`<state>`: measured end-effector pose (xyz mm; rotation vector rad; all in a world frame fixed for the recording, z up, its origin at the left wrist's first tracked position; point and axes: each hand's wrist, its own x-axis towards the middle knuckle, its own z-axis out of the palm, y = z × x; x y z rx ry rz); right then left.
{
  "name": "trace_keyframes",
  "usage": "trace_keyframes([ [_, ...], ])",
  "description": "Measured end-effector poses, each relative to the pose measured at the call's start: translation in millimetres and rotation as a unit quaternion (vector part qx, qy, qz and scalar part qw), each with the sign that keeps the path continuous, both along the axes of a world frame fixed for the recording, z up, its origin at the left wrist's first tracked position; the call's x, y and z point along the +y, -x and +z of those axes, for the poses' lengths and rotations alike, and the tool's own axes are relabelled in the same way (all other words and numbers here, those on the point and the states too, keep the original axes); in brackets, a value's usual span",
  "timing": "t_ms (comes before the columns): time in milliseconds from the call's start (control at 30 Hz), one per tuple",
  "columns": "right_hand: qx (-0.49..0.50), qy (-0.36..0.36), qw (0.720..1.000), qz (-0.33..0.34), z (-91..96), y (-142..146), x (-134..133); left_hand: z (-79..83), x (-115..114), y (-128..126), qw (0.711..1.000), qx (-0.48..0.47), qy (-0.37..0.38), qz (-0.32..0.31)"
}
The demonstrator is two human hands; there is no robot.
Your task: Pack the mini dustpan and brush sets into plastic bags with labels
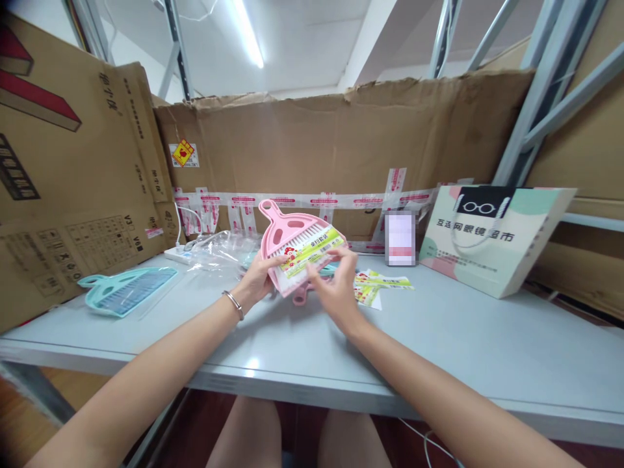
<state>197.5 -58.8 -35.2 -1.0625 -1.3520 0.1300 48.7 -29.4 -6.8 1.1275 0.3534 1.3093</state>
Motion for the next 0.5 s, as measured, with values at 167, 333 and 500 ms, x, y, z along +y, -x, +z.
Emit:
trace_keyframes([
  [167,0.311,0.245,0.88,0.262,4.0,-6,9,3.2,-6,1,1.0,0.005,-0.008,-0.026],
  [333,0.411,0.266,0.792,0.365,2.1,-2,8,-1.0,-9,-4,0.993,0.11,-0.012,-0.046],
  [500,0.464,0.242,0.79,0.321,3.2,-5,10,12.7,11,25,0.929,0.275,-0.137,0.205],
])
